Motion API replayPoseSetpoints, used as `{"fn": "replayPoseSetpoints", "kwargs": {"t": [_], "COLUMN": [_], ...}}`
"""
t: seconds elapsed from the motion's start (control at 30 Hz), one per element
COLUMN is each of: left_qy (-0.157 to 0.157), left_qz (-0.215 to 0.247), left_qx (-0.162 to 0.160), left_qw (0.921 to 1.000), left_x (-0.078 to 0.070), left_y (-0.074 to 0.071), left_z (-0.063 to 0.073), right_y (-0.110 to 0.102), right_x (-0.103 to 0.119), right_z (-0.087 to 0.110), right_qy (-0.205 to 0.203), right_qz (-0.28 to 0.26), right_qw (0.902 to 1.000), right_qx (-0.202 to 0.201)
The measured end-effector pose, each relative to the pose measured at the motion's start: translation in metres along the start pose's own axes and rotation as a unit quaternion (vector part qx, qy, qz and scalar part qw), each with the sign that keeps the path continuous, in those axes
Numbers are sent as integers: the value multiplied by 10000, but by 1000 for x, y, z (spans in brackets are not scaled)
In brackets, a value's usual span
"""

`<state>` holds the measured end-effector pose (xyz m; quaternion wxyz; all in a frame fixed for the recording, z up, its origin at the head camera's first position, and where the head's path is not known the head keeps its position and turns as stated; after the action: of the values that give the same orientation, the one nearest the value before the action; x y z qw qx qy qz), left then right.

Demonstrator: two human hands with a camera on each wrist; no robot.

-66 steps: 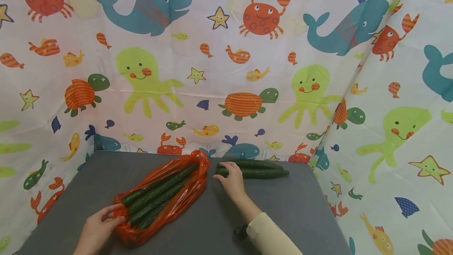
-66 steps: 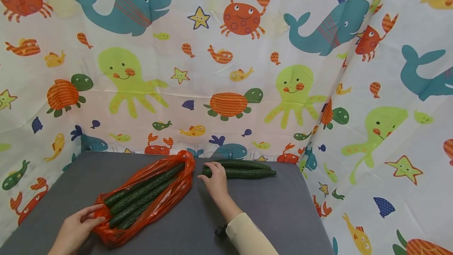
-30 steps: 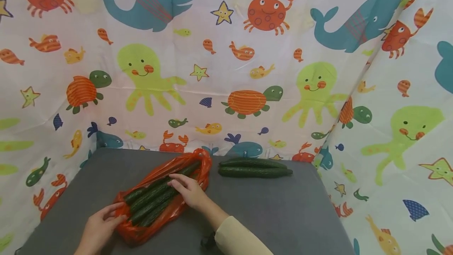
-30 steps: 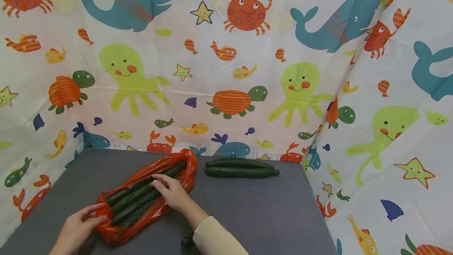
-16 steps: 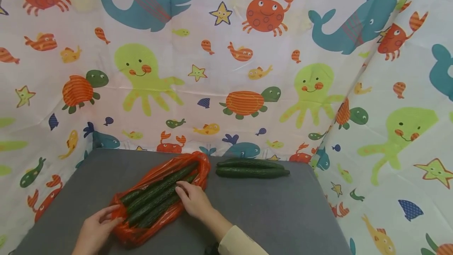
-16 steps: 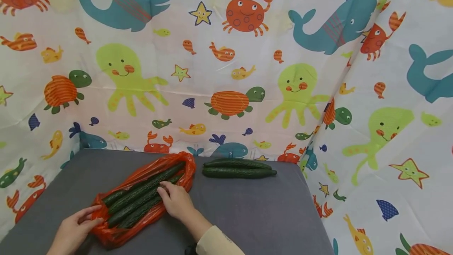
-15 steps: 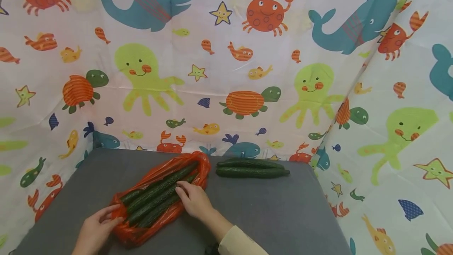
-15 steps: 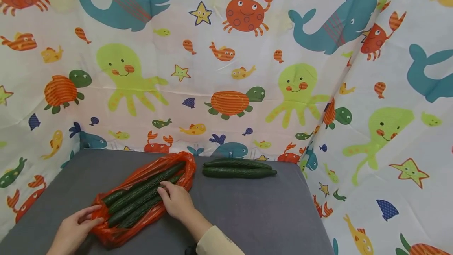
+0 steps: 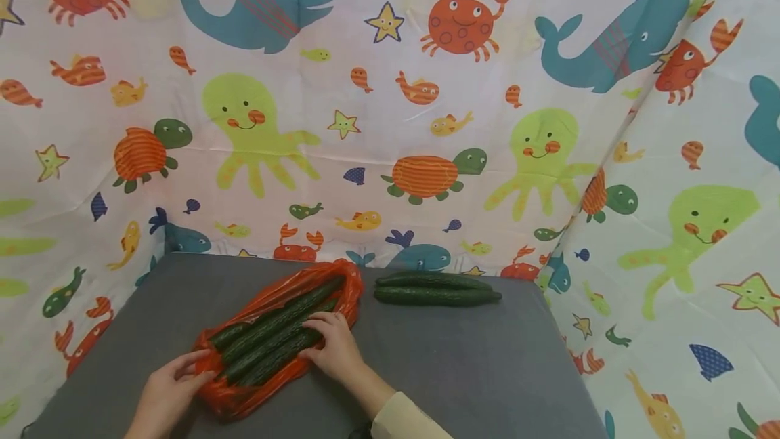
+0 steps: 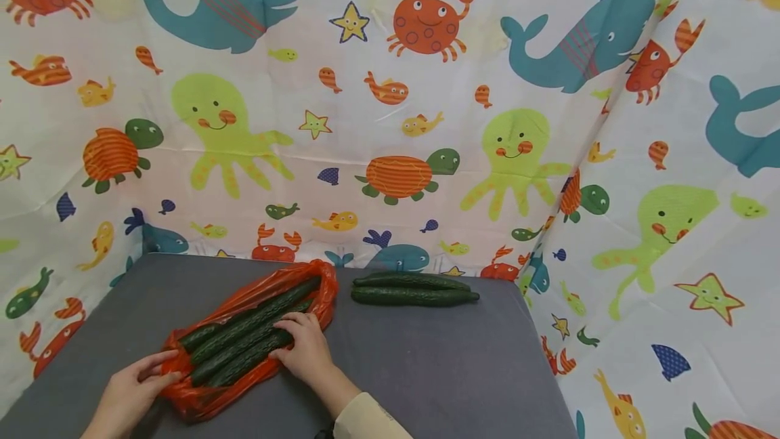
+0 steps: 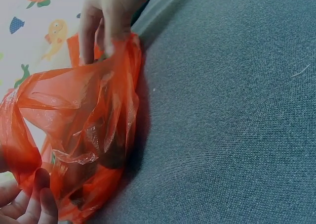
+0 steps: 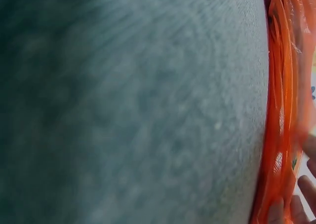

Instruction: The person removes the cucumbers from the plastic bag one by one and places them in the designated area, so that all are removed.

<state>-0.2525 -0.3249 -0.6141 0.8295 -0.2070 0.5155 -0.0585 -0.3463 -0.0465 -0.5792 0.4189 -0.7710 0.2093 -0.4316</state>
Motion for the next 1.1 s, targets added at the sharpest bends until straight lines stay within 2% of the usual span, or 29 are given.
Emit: {"fn": "replayPoseSetpoints", "kwargs": {"t": [0.1,0.23,0.3,0.37,0.43,0.5,0.7,0.87,1.1], "left_qy": [3,47,70,89,92,100,111,102,14], "left_qz": [41,82,94,66,55,34,29,46,74], "left_qx": [-32,25,57,69,61,34,-4,26,168], "left_qw": [10000,10000,9999,9999,9999,9999,9999,9999,9998], "left_x": [0,-2,-3,-4,-5,-6,-6,-5,-1], "left_y": [0,1,2,2,2,2,3,3,4], "left_z": [0,0,1,2,2,3,3,2,0], "right_y": [-8,-14,-11,-5,1,4,5,11,18], "right_x": [6,20,25,25,23,20,11,8,16], "right_z": [-1,-2,-4,-5,-5,-5,-4,-4,-7], "right_qy": [-224,-833,-1138,-1272,-1252,-1175,-945,-907,-1150], "right_qz": [322,1067,1088,825,537,452,1227,1565,1842], "right_qw": [9986,9881,9856,9879,9907,9920,9879,9832,9730], "right_qx": [-352,-731,-618,-331,-48,29,-102,234,777]}}
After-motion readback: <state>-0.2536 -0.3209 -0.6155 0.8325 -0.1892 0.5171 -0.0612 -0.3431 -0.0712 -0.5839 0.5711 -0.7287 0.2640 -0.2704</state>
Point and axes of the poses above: each hand's wrist, its own z-axis away from the middle knuckle, its own y-axis out of the palm, x = y × z, the point moved 10 cm from there along -z, towards the middle knuckle, and after that the axes turned 9 degrees about z, right-handed, at the moved point
